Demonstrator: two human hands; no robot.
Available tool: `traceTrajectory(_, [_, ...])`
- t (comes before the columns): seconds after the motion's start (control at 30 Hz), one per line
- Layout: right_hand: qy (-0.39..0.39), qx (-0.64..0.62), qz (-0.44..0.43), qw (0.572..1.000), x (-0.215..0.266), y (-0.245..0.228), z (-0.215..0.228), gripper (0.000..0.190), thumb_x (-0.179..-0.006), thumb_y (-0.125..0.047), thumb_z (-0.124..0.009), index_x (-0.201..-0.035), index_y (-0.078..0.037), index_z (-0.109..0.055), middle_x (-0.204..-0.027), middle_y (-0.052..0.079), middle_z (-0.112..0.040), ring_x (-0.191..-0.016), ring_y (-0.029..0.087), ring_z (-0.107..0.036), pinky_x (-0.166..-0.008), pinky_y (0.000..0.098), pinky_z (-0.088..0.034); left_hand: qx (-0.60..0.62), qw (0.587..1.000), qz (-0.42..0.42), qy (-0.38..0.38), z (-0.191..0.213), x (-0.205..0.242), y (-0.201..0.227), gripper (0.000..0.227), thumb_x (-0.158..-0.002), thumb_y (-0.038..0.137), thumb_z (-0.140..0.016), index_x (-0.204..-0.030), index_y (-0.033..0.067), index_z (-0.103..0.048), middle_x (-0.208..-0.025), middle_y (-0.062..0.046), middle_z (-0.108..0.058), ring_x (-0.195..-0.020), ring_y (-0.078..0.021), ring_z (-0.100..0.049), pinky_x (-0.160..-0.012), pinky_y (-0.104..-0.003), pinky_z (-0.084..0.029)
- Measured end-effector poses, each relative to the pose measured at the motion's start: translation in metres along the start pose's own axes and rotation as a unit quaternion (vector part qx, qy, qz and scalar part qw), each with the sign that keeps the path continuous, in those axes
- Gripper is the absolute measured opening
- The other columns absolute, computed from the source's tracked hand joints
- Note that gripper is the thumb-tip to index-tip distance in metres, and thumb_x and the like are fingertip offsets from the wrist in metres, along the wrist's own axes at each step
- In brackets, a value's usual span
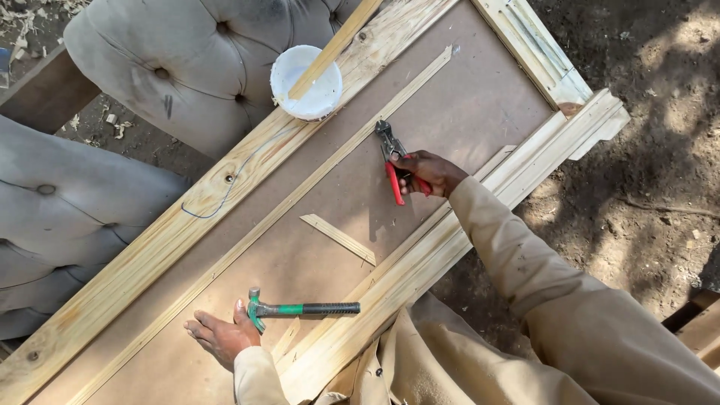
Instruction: The person applies white glue from a container onto thin wooden strips using a small stick, then positions the glued strips along the inside of a large wooden frame lying on padded cushions. They use a hammer and red-handled end-cutting pliers to fasten and adjust the strips in place along the frame.
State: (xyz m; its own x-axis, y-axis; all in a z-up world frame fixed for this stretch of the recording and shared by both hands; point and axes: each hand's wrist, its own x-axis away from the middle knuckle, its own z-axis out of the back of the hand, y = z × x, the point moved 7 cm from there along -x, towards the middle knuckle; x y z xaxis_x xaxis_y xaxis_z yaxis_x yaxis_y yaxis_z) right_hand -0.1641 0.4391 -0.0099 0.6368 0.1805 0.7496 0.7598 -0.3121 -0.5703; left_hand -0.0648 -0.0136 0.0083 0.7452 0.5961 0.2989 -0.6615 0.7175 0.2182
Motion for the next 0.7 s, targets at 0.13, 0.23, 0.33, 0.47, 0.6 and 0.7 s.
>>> traceTrajectory(0.13, [0.003, -0.113, -0.002, 0.994, -0.033, 0.018, 0.013, 0.028, -0.083, -0.025, -0.062, -0.09, 0.002, -0.058, -0.073, 0.013, -0.06, -0.057, 0.013, -0.052, -0.055, 0.0275, -0.055, 0.0, 1.0, -0.004, 0.008, 0.002, 0.0, -0.001, 0.074, -0.087, 0.041, -0.049, -0.14, -0.0006, -0.018, -0.147, -0.019, -0.008, -0.135, -0.0336, -0.008, -0.106, -0.047, -0.019])
traceTrajectory(0.23, [-0.043, -0.169, -0.016, 0.985, -0.045, 0.025, 0.004, 0.028, -0.084, -0.028, -0.061, -0.091, 0.0, -0.059, -0.07, 0.009, -0.06, -0.057, 0.015, -0.056, -0.06, 0.0296, -0.053, -0.014, 1.0, -0.002, 0.013, 0.0, -0.003, -0.002, 0.073, -0.087, 0.04, -0.051, -0.14, 0.0001, -0.02, -0.147, -0.02, -0.01, -0.135, -0.0348, -0.011, -0.104, -0.048, -0.023])
traceTrajectory(0.33, [-0.032, -0.216, -0.054, 0.974, -0.046, 0.032, -0.012, 0.034, -0.08, -0.04, -0.061, -0.094, -0.009, -0.057, -0.086, 0.009, -0.06, -0.08, 0.023, -0.057, -0.074, 0.0435, -0.05, 0.0, 0.999, -0.021, 0.029, -0.004, -0.004, -0.008, 0.074, -0.086, 0.036, -0.055, -0.14, -0.0021, -0.021, -0.146, -0.022, -0.009, -0.135, -0.0344, -0.009, -0.105, -0.047, -0.022])
traceTrajectory(0.47, [-0.068, -0.404, 0.002, 0.912, -0.047, 0.017, -0.039, 0.038, -0.09, -0.028, -0.05, -0.102, 0.008, -0.052, -0.095, 0.023, -0.057, -0.092, 0.035, -0.056, -0.088, 0.0532, -0.046, -0.024, 0.999, -0.029, 0.033, -0.005, -0.004, -0.009, 0.074, -0.087, 0.038, -0.053, -0.14, -0.0015, -0.02, -0.146, -0.022, -0.01, -0.134, -0.0369, -0.012, -0.104, -0.047, -0.024])
traceTrajectory(0.6, [-0.078, -0.431, 0.024, 0.899, -0.061, 0.018, -0.047, 0.044, -0.095, -0.037, -0.038, -0.094, 0.005, -0.051, -0.076, 0.014, -0.051, -0.072, 0.023, -0.053, -0.077, 0.0434, -0.05, -0.027, 0.999, -0.019, 0.037, -0.004, -0.005, -0.01, 0.074, -0.087, 0.04, -0.053, -0.141, -0.0004, -0.021, -0.147, -0.02, -0.009, -0.134, -0.0367, -0.012, -0.103, -0.049, -0.025])
traceTrajectory(0.7, [-0.073, -0.414, 0.006, 0.907, -0.053, 0.021, -0.046, 0.041, -0.093, -0.044, -0.042, -0.083, -0.004, -0.046, -0.065, 0.005, -0.041, -0.054, 0.017, -0.037, -0.054, 0.031, -0.037, 0.007, 0.994, -0.073, 0.081, -0.022, -0.015, -0.022, 0.077, -0.085, 0.035, -0.056, -0.139, -0.0081, -0.022, -0.144, -0.028, -0.013, -0.134, -0.0393, -0.011, -0.107, -0.048, -0.012])
